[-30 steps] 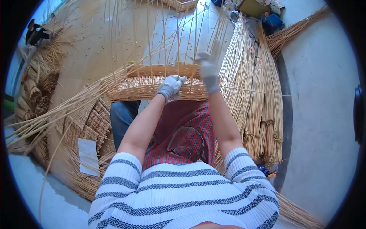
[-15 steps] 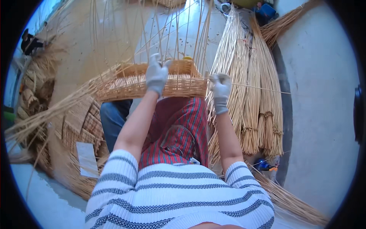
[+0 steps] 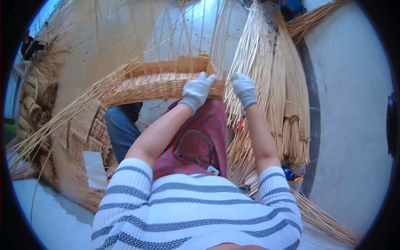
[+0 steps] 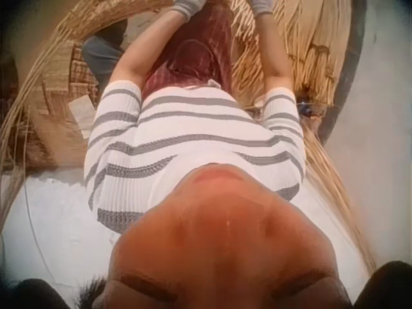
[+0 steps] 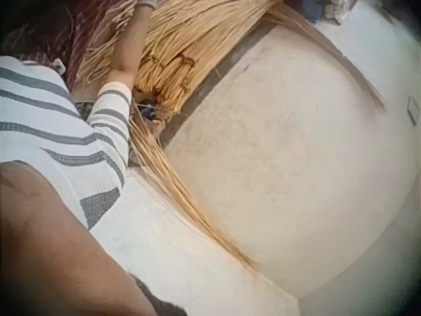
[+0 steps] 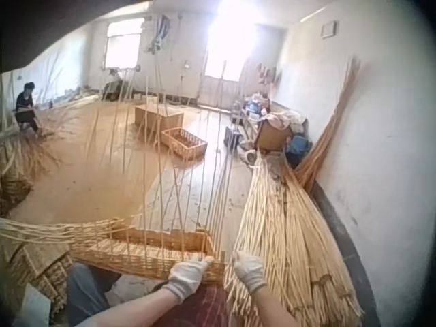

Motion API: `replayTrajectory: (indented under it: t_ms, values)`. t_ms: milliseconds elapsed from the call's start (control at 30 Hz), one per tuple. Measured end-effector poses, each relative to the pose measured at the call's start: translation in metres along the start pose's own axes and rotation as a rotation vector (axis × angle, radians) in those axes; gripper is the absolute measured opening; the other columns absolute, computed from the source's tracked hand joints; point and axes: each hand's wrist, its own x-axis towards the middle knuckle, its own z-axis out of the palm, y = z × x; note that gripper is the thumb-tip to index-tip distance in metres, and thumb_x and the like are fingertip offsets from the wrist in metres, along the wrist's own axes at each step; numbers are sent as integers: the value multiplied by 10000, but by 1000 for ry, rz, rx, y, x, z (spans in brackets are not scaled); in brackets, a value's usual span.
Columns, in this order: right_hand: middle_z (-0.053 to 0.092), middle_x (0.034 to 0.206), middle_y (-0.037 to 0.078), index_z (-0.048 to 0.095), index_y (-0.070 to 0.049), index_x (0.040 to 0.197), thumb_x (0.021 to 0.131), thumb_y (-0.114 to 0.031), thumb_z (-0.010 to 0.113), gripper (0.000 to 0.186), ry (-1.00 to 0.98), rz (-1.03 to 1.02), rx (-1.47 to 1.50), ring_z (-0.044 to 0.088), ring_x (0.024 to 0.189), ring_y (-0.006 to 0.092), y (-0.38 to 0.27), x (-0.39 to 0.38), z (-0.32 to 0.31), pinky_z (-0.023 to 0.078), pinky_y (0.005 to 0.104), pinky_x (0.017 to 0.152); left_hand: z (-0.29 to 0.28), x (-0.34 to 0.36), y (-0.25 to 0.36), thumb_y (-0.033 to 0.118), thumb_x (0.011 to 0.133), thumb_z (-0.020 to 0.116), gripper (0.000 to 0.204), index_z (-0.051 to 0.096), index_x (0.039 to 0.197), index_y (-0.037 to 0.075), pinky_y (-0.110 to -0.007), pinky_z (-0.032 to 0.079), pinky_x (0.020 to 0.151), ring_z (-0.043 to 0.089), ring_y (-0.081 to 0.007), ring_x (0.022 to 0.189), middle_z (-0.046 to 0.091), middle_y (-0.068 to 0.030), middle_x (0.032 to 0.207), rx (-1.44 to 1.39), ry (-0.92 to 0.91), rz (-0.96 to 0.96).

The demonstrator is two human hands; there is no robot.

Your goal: The recorder is weaving a wicker basket, using a measuring tape and a small hand tool.

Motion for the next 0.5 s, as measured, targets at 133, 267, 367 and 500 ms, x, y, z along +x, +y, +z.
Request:
replayTrajectory:
  t_ms: [133,267,367,500]
  values:
    - [700,839,147,683,-138,881,873,-223,555,154,-207,69,-302,672,799,348,-37,10,-34,513,468,720,16,-26,-23,154,860,644,516,504,1356,182,-447,532,896,638,-336,1068,499,-158,1375,-255,260,144]
    - [652,1124,129,624,-59,1158,860,-118,680,309,342,42,233,623,1017,313,-65,-24,-49,469,396,935,-42,-110,-91,133,826,678,144,698,968,115,-442,516,824,644,-316,940,671,-97,951,-359,612,31]
    - [659,1078,131,632,-30,1098,892,-76,650,212,89,160,869,638,975,269,-126,-56,-23,486,358,907,-49,-196,-203,301,863,708,223,685,899,82,-414,495,802,624,-311,825,656,-130,877,-219,917,-689]
    - [708,1025,115,676,-47,1082,908,-57,613,185,-423,-139,1014,670,974,209,-245,-83,14,519,337,882,-92,-197,-230,686,857,563,724,664,1016,-13,-475,490,808,647,-400,887,695,-236,973,-40,462,-973]
